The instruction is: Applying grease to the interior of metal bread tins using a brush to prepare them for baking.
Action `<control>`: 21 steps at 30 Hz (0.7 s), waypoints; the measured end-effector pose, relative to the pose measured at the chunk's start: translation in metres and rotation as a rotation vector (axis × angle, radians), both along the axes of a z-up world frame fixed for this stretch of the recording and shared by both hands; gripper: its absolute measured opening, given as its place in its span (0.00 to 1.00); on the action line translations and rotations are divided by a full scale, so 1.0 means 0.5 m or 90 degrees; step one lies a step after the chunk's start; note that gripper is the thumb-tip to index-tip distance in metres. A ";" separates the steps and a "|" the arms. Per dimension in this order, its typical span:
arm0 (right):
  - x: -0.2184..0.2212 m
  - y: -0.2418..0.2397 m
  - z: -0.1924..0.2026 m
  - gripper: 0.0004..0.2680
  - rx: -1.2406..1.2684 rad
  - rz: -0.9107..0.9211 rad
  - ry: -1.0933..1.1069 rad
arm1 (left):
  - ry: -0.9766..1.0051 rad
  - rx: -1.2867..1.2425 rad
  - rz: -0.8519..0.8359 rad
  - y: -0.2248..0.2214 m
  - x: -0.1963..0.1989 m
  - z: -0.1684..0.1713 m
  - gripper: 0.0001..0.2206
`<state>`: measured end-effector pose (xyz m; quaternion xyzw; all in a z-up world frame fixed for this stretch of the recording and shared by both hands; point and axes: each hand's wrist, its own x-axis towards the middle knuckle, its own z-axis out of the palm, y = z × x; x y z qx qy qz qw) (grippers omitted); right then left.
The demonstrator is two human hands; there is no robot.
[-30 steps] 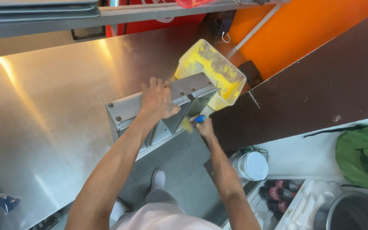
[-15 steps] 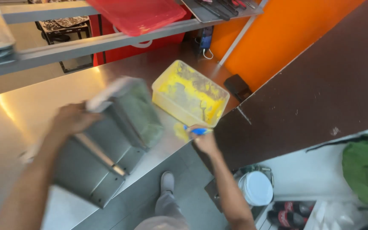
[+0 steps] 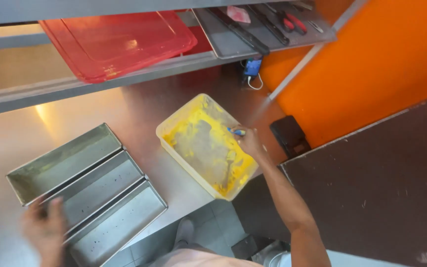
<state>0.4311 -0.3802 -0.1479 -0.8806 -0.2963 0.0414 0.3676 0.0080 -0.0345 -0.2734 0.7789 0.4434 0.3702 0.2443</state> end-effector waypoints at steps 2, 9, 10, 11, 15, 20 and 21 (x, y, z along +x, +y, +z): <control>0.006 0.029 0.008 0.06 -0.062 0.026 -0.012 | -0.313 -0.428 -0.076 -0.131 0.169 0.042 0.15; 0.057 0.081 -0.225 0.04 -0.099 -0.109 0.064 | 0.018 -0.759 -0.266 -0.408 0.462 0.227 0.24; 0.054 0.078 -0.211 0.04 -0.101 -0.112 0.066 | 0.021 -0.762 -0.268 -0.407 0.460 0.213 0.24; 0.051 0.075 -0.196 0.03 0.047 -0.086 0.142 | 0.000 -0.749 -0.271 -0.406 0.458 0.199 0.22; 0.054 0.091 -0.178 0.03 -0.018 -0.093 -0.020 | -0.100 -0.718 -0.298 -0.395 0.458 0.105 0.17; 0.063 0.128 -0.233 0.03 0.067 -0.086 0.151 | -0.056 -0.752 -0.297 -0.392 0.448 0.177 0.14; 0.079 0.138 -0.229 0.03 0.178 -0.072 0.177 | -0.052 -0.750 -0.295 -0.388 0.450 0.165 0.14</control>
